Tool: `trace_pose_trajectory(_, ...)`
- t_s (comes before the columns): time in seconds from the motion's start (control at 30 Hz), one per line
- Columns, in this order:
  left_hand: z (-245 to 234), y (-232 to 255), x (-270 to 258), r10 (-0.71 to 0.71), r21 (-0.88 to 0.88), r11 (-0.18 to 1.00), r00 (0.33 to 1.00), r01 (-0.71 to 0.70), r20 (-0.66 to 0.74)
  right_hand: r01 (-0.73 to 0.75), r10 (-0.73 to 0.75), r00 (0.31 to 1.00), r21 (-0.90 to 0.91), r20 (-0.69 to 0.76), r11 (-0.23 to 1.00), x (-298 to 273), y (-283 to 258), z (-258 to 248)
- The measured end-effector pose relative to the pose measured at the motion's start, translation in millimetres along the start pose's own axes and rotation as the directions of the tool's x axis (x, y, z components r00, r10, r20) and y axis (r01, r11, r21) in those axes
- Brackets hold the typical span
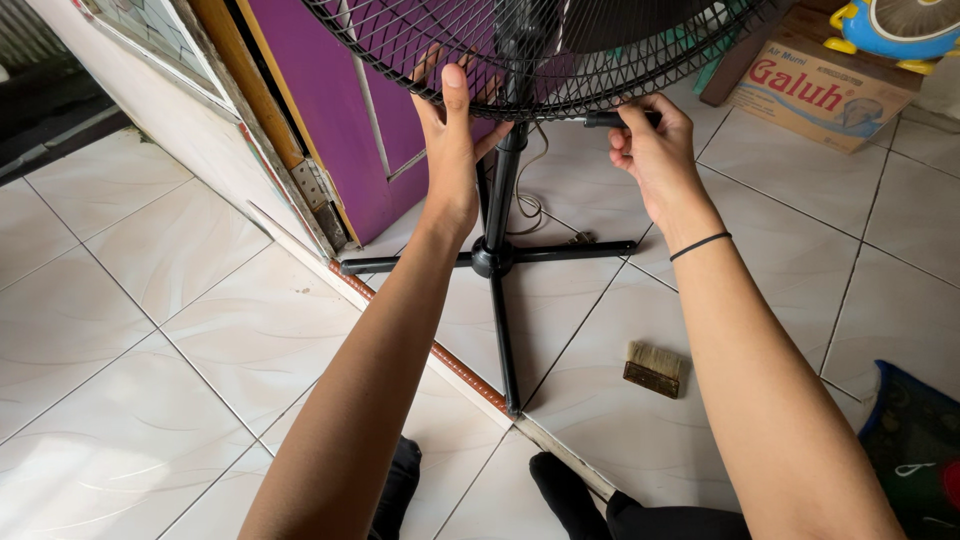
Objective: The person uses a screwdriver to loosen and remove the front grille of a standing electric fan, then detaches the fan blades from the motor hub. The front grille is placed on the floor, and the person continues to manipulate the central hub and blades.
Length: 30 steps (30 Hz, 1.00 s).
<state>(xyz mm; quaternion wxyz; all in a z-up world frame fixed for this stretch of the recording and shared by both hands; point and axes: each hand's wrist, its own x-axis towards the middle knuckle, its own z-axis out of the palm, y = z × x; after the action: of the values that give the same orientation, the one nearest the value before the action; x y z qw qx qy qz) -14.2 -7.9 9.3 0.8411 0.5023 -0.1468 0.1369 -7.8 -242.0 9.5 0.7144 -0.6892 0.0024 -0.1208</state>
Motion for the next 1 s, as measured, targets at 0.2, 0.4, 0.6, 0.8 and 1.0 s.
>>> trace_pose_trajectory(0.2,-0.3,0.4,0.2,0.005,0.0,1.0,1.0,-0.005,-0.011,0.015,-0.018,0.999,0.08,0.038,0.997,2.4,2.9,-0.5)
trace_pose_trajectory(0.4,0.4,1.0,0.3,-0.002,0.01,1.0,1.0,0.002,-0.009,0.015,-0.018,0.999,0.079,0.038,0.997,1.3,4.0,-0.1)
trace_pose_trajectory(0.6,0.6,3.6,-0.2,-0.007,0.004,1.0,1.0,0.007,-0.02,-0.006,0.004,0.999,0.057,0.036,0.998,1.2,4.7,-0.3)
trace_pose_trajectory(0.8,1.1,3.0,0.1,-0.007,0.018,1.0,1.0,0.007,-0.028,-0.021,0.017,0.999,0.082,0.047,0.996,0.3,8.2,-0.4)
trace_pose_trajectory(1.0,1.4,3.5,0.4,0.019,0.019,1.0,1.0,-0.018,-0.008,-0.014,0.011,0.999,0.088,0.041,0.996,2.8,11.1,-1.8)
